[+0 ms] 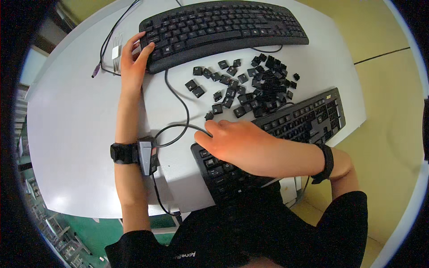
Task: Replacing keycaps onto a computer keyboard.
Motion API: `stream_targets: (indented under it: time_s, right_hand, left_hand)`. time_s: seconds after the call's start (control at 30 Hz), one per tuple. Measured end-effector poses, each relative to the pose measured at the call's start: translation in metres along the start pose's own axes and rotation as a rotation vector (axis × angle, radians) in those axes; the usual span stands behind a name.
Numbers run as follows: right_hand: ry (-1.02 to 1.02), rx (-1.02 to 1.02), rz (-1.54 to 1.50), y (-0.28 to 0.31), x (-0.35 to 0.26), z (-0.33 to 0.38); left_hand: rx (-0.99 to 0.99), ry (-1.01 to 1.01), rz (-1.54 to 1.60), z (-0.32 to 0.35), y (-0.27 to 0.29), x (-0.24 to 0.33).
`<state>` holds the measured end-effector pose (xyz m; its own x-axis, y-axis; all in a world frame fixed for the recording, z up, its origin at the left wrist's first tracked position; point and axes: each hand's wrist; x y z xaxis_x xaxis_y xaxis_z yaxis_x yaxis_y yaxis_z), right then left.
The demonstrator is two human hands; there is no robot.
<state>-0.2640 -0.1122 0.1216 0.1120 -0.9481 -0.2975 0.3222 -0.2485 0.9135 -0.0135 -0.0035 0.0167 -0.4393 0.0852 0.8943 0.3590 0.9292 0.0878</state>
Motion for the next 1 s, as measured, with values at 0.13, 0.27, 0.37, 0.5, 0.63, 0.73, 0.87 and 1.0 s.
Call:
stream_targets:
  time_s: [0.13,0.27,0.37,0.5,0.63,0.73,0.87,1.0]
  right_hand:
    - [0.096,-0.225,-0.077,0.016,0.032,-0.007]
    - [-0.128,0.045,-0.323,0.056,0.092,0.01]
    - [-0.337,0.313,-0.128,0.065,0.166,0.027]
    - [-0.633,0.233,-0.262,0.047,0.2,0.032]
    - [-0.559,0.246,-0.36,0.029,0.215,0.031]
    - [-0.591,0.228,-0.437,0.027,0.22,0.03]
    - [-0.587,0.231,-0.653,0.022,0.225,0.036]
    - [-0.581,0.251,-0.637,0.023,0.221,0.037]
  left_hand:
    - [-0.02,-0.053,-0.022,-0.001,0.0,-0.002]
    - [-0.032,-0.029,0.028,0.0,0.001,-0.004]
    - [-0.033,-0.008,0.019,0.002,0.001,-0.003]
    - [-0.037,-0.049,-0.052,-0.001,0.003,-0.006]
    - [-0.039,-0.045,-0.059,-0.001,0.004,-0.007]
    - [-0.026,-0.034,-0.063,0.0,0.003,-0.005]
    - [-0.021,-0.015,-0.018,0.001,-0.001,-0.002]
    - [-0.03,-0.019,-0.018,0.002,0.003,-0.008]
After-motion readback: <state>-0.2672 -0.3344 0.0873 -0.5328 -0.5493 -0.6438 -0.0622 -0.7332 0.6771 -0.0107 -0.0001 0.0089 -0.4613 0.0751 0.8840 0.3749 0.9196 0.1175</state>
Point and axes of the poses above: each hand's wrist, its own z-axis away from the middle knuckle, its own y-axis out of the back of the hand, x = y × z, and after that the axes turned 10 degrees about -y, right-handed
